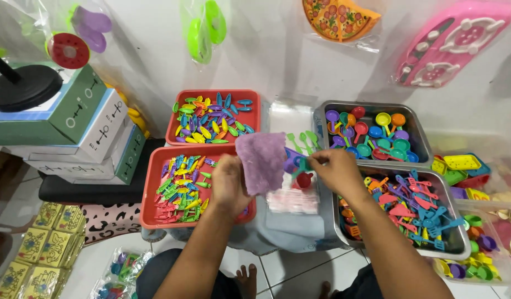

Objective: The person sits on the floor and wipes various small plastic toys, including spoons, forks, and molds, using a purple cloth. They pick up items from red and silver trays, wipe them, and place them back into the trays or onto the floor.

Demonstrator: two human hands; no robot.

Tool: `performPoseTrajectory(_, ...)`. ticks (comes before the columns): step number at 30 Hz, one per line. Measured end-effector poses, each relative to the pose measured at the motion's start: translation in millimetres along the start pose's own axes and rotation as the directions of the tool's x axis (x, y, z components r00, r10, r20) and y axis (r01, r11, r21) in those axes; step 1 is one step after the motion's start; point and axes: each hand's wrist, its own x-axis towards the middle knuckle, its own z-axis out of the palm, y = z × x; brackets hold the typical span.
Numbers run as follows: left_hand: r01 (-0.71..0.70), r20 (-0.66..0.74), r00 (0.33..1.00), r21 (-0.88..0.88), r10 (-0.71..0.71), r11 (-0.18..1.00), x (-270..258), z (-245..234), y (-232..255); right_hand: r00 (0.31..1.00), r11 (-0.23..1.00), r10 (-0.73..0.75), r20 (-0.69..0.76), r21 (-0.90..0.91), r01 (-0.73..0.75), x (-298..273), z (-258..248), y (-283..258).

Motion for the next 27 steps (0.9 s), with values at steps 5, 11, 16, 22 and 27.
performPoseTrajectory(5,0.04,-0.04,0.998,0.037,-0.038,0.999,-0.6,2.2,-8.2,0.991,0.999,-0.025,-0.131,-0.037,0.02,-3.7,-1.3,-18.7)
performPoseTrajectory(11,0.065,-0.261,0.965,0.221,-0.005,0.973,-13.3,19.0,-35.0,0.941,0.785,-0.264,0.211,0.614,0.082,-30.0,-1.7,-17.1)
performPoseTrajectory(16,-0.52,0.346,0.843,0.719,0.411,0.461,-14.2,13.0,-41.2,0.982,0.75,-0.031,0.188,0.653,-0.102,-39.5,1.6,-5.4)
performPoseTrajectory(22,-0.402,0.303,0.87,0.892,0.388,0.206,-22.7,22.6,23.7,0.97,0.434,0.205,0.129,0.877,-0.208,-18.4,-34.0,16.9)
performPoseTrajectory(27,-0.098,0.203,0.817,0.971,0.539,-0.217,33.9,-5.9,71.9,0.982,0.433,0.185,0.032,0.894,-0.111,-12.9,-58.8,28.6)
